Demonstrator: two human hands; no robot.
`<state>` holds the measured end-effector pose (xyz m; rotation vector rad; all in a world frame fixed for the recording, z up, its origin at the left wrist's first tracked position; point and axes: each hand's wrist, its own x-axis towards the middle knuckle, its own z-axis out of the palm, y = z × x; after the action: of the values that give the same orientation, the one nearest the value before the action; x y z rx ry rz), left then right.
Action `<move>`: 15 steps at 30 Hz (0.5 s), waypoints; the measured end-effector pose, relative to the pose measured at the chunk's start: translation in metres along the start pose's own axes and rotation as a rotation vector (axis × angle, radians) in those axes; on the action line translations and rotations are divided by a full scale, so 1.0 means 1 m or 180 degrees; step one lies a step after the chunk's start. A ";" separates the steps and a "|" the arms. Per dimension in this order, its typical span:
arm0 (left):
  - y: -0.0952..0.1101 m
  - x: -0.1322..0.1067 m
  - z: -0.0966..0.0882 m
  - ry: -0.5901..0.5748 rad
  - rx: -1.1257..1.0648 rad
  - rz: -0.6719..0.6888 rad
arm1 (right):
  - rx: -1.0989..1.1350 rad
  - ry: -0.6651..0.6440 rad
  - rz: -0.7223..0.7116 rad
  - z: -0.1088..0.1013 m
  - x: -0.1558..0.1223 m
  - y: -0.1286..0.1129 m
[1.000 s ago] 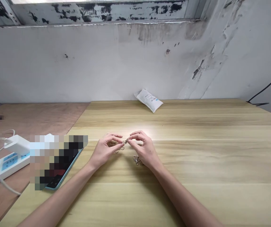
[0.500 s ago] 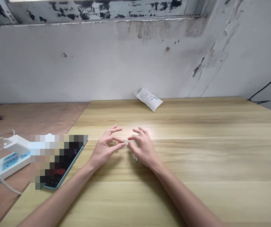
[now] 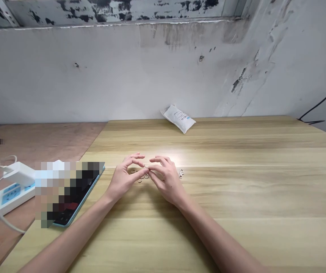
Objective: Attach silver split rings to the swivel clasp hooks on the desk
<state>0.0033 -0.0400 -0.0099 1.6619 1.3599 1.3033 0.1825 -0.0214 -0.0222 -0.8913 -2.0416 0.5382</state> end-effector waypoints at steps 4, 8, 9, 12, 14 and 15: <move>-0.004 0.002 -0.002 -0.0177 -0.0379 -0.0305 | 0.0007 0.0018 -0.0076 -0.002 0.001 -0.002; -0.004 0.003 -0.002 -0.0327 -0.1006 -0.0631 | 0.0038 0.0007 -0.0105 -0.003 0.001 -0.003; -0.003 0.003 -0.002 -0.0346 -0.1131 -0.0692 | 0.0073 -0.0015 -0.0095 -0.003 0.001 -0.003; 0.000 0.003 -0.001 -0.0429 -0.1386 -0.0794 | 0.0206 -0.0127 -0.0066 -0.003 0.001 -0.004; 0.002 0.003 -0.001 -0.0477 -0.1448 -0.0819 | 0.0266 -0.0181 -0.0085 -0.004 0.001 -0.005; 0.002 0.002 0.000 -0.0483 -0.1458 -0.0820 | 0.0277 -0.0189 -0.0105 -0.004 0.001 -0.005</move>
<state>0.0035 -0.0383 -0.0073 1.2048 1.0472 1.1992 0.1836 -0.0238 -0.0162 -0.7971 -2.0661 0.6373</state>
